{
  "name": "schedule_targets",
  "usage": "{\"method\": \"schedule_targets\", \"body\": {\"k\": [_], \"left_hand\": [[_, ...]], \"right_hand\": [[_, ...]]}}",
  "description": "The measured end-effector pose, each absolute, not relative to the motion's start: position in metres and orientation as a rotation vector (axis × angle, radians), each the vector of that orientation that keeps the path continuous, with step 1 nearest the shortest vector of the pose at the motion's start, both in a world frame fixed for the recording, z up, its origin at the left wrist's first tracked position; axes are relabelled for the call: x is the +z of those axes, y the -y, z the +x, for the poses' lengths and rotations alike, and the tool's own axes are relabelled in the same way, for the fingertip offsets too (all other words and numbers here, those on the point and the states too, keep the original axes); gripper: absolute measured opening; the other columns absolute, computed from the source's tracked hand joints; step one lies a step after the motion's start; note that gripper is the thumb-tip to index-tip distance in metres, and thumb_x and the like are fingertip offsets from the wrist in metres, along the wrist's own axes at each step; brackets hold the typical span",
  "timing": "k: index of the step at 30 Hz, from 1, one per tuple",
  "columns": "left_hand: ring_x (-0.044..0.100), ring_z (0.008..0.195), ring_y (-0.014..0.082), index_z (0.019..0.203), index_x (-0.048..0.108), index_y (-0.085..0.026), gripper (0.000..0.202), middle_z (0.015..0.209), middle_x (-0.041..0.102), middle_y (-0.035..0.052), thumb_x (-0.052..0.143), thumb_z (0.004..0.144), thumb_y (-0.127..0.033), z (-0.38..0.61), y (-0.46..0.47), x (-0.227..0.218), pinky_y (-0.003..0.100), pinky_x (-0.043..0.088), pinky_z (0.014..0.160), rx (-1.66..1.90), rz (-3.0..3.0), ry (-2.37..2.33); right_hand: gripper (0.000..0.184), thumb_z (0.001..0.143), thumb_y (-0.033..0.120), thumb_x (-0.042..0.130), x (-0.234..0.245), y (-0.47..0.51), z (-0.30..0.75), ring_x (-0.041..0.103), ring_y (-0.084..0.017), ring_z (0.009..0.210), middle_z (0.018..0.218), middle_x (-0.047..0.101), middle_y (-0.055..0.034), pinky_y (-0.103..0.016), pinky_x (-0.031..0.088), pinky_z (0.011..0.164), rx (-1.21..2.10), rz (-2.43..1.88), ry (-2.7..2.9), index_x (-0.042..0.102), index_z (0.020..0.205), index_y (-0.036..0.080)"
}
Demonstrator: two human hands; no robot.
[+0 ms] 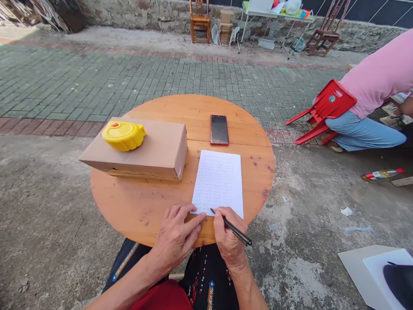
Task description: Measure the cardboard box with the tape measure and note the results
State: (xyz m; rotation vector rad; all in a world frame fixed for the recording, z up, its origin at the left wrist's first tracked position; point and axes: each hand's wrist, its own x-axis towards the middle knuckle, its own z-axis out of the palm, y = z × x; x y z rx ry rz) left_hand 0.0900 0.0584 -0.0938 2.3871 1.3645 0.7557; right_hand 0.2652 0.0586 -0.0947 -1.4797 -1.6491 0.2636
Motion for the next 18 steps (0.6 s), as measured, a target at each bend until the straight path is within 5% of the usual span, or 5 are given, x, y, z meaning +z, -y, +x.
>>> {"method": "schedule_targets", "body": {"k": [18], "left_hand": [[0.051, 0.102, 0.0258, 0.118, 0.068, -0.024, 0.028, 0.113, 0.060, 0.0101, 0.055, 0.094, -0.019, 0.0895, -0.0581, -0.0929, 0.043, 0.045, 0.086, 0.754, 2.391, -1.372]], "right_hand": [[0.020, 0.094, 0.018, 0.052, -0.0890, -0.0600, 0.2646, 0.068, -0.014, 0.059, 0.068, 0.071, 0.0000, -0.023, 0.053, 0.058, 0.258, -1.482, 1.639, 0.065, 0.079, 0.020]]}}
